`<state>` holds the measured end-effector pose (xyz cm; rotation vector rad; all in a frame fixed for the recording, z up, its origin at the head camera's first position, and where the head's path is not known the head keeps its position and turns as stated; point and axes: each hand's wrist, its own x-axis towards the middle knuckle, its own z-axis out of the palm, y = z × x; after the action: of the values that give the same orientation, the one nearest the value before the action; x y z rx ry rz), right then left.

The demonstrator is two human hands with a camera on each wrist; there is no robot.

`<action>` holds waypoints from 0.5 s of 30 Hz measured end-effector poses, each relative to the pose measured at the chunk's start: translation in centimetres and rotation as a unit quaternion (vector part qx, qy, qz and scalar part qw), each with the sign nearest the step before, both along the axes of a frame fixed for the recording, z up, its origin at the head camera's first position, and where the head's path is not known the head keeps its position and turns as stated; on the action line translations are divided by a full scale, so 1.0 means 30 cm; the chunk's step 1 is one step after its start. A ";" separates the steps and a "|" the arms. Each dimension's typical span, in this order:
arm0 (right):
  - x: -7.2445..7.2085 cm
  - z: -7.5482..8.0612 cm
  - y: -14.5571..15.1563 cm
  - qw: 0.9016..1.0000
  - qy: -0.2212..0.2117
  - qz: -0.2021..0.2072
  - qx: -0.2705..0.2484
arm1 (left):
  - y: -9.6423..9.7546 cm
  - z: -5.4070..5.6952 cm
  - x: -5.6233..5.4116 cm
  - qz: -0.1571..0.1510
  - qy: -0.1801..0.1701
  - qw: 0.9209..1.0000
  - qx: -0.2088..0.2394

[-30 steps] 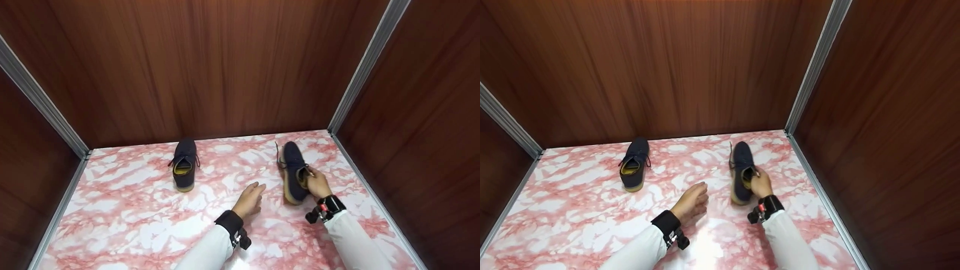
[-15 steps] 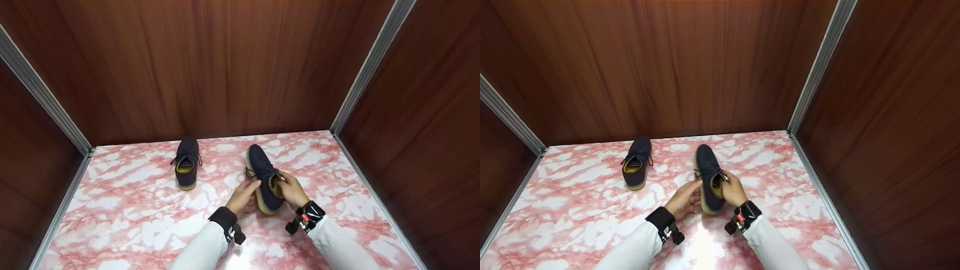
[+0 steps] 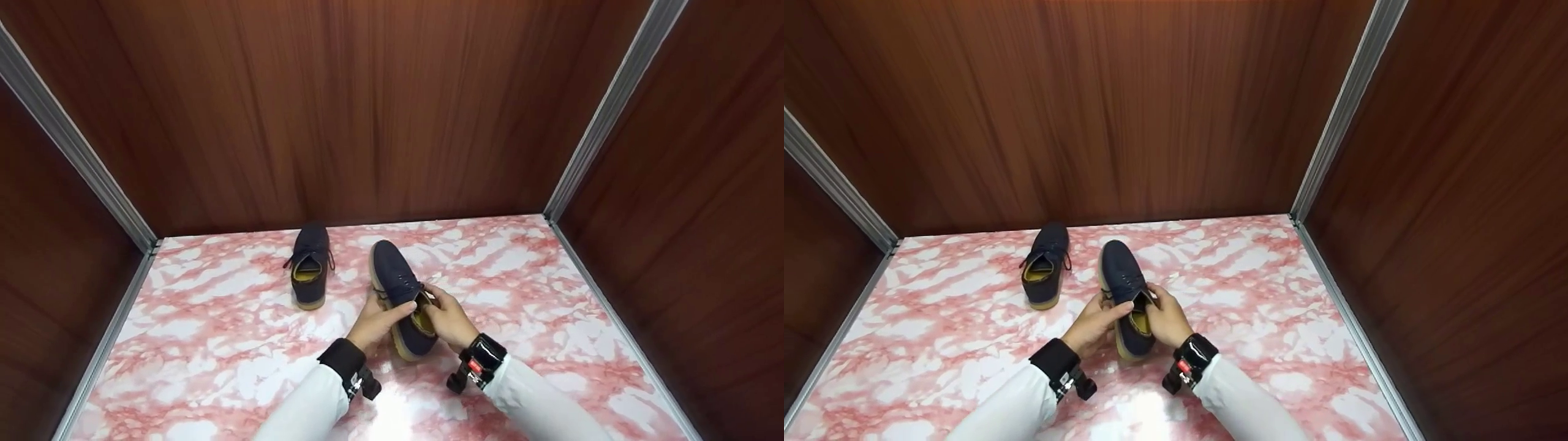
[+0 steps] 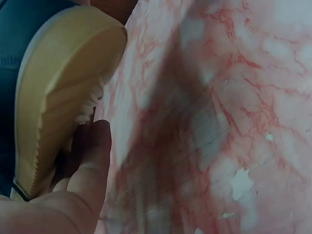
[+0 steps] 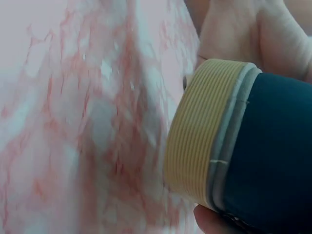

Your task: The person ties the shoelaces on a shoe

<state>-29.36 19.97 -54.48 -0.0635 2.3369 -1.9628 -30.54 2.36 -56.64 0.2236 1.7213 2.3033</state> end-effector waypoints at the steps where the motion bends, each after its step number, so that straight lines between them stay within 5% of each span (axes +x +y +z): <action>1: 0.001 0.000 -0.006 1.000 0.002 0.011 0.000 | -0.010 0.004 0.002 0.002 0.004 1.000 -0.003; 9: 0.001 0.009 -0.024 0.993 -0.007 0.116 0.024 | -0.100 0.010 0.018 0.017 0.036 0.997 -0.072; 15: -0.032 0.052 -0.046 0.985 0.069 0.138 0.075 | -0.142 0.013 0.031 0.010 0.050 0.992 -0.115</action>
<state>-30.31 18.58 -52.91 -0.4993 2.3965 -1.6989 -29.62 -1.89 -56.23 0.2808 2.0267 2.1159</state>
